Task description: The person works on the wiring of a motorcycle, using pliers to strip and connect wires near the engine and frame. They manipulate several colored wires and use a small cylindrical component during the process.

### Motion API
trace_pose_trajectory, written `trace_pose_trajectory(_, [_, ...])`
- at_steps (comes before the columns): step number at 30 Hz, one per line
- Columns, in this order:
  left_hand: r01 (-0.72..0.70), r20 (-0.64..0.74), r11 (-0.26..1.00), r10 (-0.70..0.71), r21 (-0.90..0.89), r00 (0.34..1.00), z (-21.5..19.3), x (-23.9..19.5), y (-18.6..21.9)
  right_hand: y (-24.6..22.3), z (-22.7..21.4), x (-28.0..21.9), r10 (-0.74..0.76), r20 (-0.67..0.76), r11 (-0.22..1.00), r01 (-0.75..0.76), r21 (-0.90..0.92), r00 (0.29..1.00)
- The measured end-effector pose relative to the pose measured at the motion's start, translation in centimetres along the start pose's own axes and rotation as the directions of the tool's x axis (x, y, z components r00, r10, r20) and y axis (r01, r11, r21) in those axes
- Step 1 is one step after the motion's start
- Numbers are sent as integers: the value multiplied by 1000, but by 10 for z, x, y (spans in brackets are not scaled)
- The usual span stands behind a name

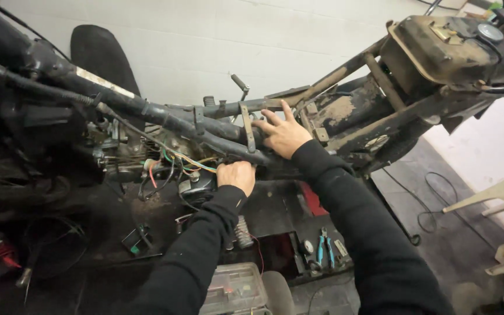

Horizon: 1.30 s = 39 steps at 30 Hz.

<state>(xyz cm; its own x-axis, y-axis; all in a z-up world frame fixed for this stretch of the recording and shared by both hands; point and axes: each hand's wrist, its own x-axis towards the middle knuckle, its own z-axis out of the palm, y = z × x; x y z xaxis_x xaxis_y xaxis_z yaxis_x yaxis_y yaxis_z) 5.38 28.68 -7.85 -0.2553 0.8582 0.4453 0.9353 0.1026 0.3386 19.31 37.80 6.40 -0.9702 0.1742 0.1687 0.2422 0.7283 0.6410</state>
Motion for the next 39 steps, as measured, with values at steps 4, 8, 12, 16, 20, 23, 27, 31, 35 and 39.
trace_pose_trajectory(4, [-22, 0, 1000, 22, 2, 1000, -5, -3, -1, 3, 12, -5, 12, -25, 999, -11, 46, 1000])
trace_pose_trajectory(8, [-112, 101, 993, 115, -37, 988, -12, -3, -7, 1, 16, -4, 75, 71, 987, -85, 140, 995])
trace_pose_trajectory(12, [-186, 43, 982, 188, -31, 981, 10, -4, -17, -1, 24, -1, 101, 115, 977, -120, 175, 988])
trace_pose_trajectory(16, [-245, 33, 969, 245, 1, 969, 5, -10, -18, -3, -20, 3, 95, 131, 928, -135, 347, 987])
trace_pose_trajectory(20, [-348, 48, 926, 344, 149, 938, 10, -15, -16, -20, -61, -28, 391, -283, 747, -122, 654, 876])
trace_pose_trajectory(23, [-379, 13, 913, 382, 153, 924, 2, -21, -11, -65, -46, -63, 742, -144, 335, -176, 926, 655])
trace_pose_trajectory(27, [-418, -57, 896, 430, 148, 901, -4, -23, -9, -149, 42, -88, 818, 493, -554, 176, 814, 297])
trace_pose_trajectory(31, [-405, -6, 904, 410, 139, 912, -3, -23, -9, -181, 81, -75, 484, 755, -874, 290, 390, 442])
trace_pose_trajectory(35, [-391, 20, 902, 394, 183, 919, 4, -17, -11, -168, 105, -46, 488, 698, -872, 318, 371, 525])
trace_pose_trajectory(39, [-399, 71, 897, 393, 193, 917, -4, -18, -10, -170, 165, -35, 595, 661, -793, 201, 575, 458])
